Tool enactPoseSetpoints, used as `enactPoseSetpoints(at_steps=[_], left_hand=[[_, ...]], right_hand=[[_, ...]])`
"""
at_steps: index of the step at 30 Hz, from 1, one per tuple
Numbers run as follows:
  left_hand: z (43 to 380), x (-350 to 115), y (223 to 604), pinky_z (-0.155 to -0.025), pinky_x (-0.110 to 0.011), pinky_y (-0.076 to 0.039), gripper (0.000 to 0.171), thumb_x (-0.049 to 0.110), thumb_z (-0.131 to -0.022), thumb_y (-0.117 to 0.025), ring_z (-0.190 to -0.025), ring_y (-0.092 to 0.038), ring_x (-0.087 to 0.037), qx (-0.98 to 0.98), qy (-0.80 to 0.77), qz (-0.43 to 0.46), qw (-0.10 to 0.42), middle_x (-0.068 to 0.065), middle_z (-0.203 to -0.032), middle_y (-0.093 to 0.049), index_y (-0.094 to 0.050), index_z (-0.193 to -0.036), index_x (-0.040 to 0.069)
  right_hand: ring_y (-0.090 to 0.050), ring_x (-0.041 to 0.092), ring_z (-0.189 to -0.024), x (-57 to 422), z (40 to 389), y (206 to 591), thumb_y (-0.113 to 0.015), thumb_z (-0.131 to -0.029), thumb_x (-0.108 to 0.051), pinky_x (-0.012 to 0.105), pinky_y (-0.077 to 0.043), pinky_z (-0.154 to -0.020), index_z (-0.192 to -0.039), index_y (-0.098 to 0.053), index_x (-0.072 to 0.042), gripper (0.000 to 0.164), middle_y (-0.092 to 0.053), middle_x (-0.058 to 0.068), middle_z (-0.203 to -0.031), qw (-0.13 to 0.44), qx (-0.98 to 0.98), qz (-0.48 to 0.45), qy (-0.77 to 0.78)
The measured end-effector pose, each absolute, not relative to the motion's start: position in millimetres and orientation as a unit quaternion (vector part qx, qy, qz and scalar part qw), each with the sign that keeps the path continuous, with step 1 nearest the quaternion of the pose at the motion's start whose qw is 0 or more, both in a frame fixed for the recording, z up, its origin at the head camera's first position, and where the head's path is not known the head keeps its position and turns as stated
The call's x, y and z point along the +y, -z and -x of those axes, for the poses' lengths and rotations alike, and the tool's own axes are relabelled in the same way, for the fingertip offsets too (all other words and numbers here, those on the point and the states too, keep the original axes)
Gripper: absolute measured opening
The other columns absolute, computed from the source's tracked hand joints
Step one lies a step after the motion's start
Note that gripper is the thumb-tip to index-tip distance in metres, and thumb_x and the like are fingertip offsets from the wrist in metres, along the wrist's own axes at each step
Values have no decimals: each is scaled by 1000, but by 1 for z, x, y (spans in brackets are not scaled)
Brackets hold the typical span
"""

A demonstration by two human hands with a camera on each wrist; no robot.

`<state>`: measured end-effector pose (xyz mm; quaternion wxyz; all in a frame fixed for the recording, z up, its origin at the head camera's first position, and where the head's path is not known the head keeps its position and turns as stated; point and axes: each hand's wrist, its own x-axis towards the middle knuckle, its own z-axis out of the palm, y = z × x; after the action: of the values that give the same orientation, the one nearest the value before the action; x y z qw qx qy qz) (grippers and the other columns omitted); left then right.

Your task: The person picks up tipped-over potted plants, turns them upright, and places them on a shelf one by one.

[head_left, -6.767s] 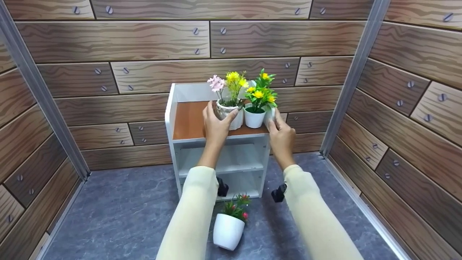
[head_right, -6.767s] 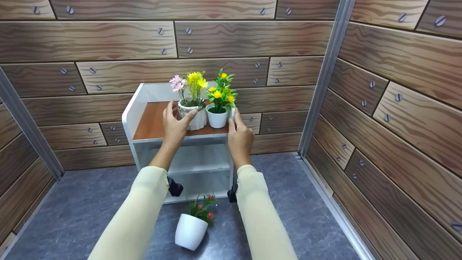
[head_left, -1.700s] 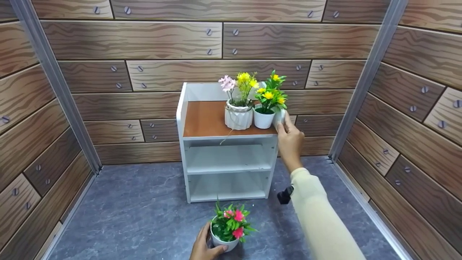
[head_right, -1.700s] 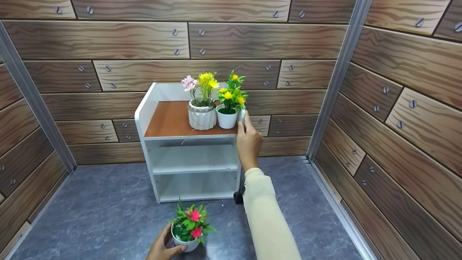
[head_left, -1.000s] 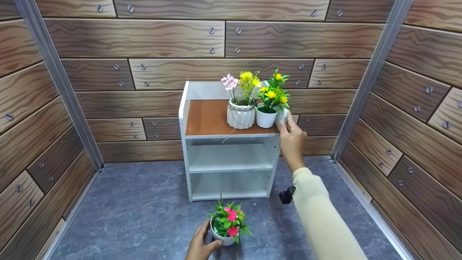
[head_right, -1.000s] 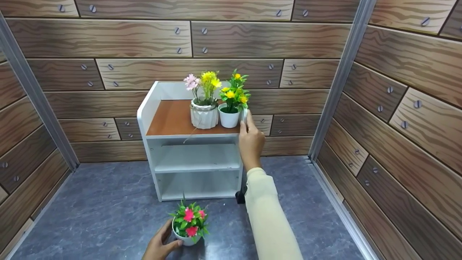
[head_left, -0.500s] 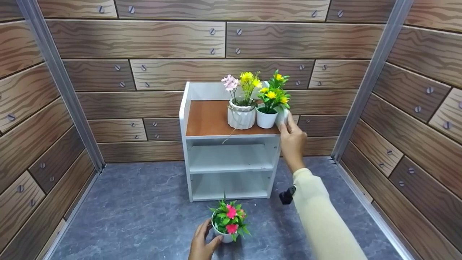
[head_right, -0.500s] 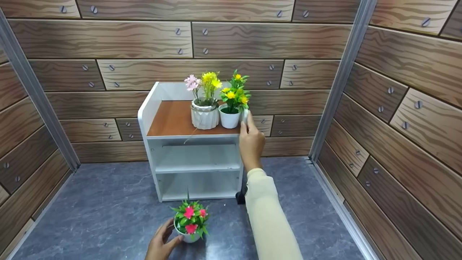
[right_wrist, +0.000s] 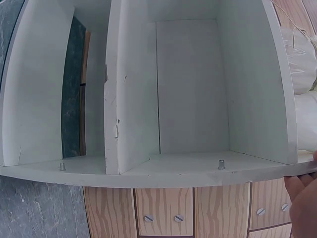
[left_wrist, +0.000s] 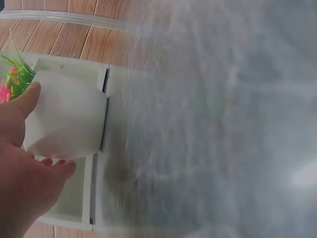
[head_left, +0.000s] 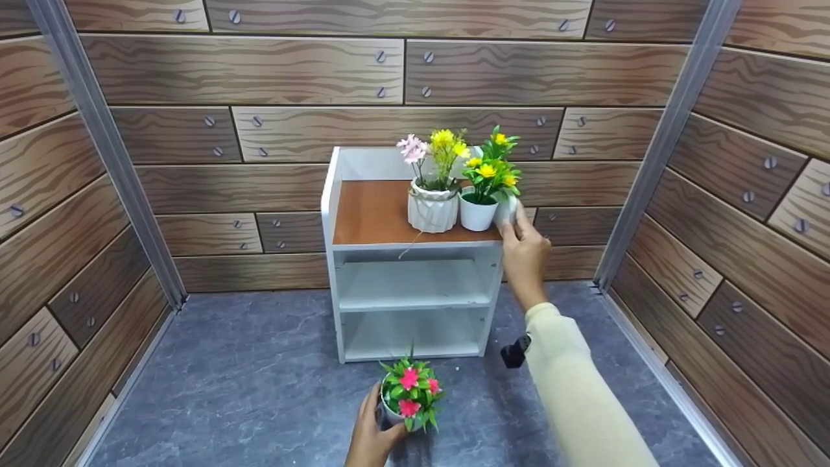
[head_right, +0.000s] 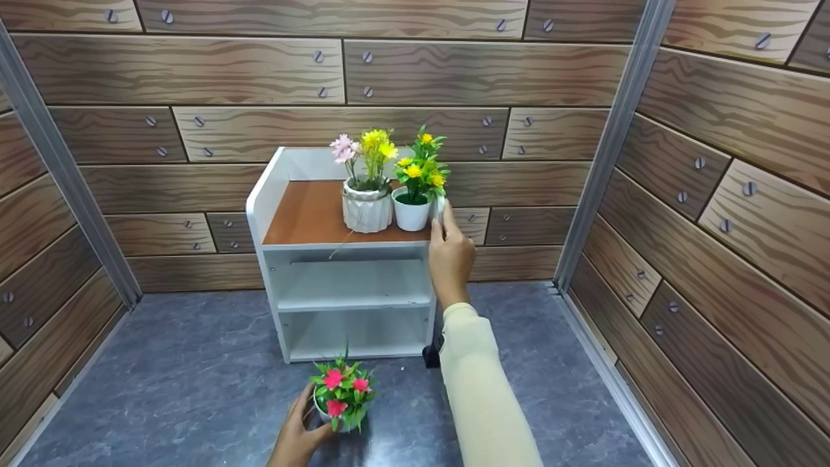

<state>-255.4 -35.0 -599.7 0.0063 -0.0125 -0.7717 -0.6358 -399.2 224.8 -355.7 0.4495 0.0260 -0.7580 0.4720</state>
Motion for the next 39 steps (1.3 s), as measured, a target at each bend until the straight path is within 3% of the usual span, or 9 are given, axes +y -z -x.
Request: enactPoseSetpoints(at_steps=[4,9,14,27,39], left_hand=[[264,-33,602,-109,-56,-28,106,23,-72,-84,-135,-25,-49,-754,657,12,-10,-34,-147,-21,-16,-149,-6],[268,-33,605,-108,-55,-31,108,27,-73,-83,-135,-27,-48,-750,661,31,-16,-35,-148,-20,-14,-150,-6],[269,-31,606,-106,-54,-35,103,30,-74,-83,-134,-33,-44,-749,662,30,-15,-30,-147,-27,-21,-150,-1],[263,-27,597,-103,-48,-40,91,11,-63,-82,-127,-45,-39,-759,650,-1,43,-25,-138,-43,-39,-142,-1],[253,-30,564,-103,-53,-38,91,21,-65,-85,-126,-45,-39,-755,652,2,67,-22,-139,-43,-40,-143,3]], right_hand=[[-65,23,-94,225,399,356,-66,-90,-16,43,-53,-77,-133,-58,-18,44,-64,16,-117,453,-756,-26,-471],[-64,24,-102,224,400,356,-66,-90,-15,44,-53,-80,-133,-58,-16,44,-63,17,-119,453,-756,-28,-472],[-64,24,-103,224,400,356,-66,-90,-13,43,-53,-81,-133,-57,-18,44,-62,16,-120,453,-754,-30,-474],[-65,25,-100,224,400,356,-67,-90,-15,44,-52,-82,-132,-59,-16,43,-66,14,-114,459,-756,-27,-466],[-65,27,-100,224,402,357,-68,-88,-12,45,-52,-83,-130,-60,-13,43,-65,17,-113,465,-751,-26,-468]])
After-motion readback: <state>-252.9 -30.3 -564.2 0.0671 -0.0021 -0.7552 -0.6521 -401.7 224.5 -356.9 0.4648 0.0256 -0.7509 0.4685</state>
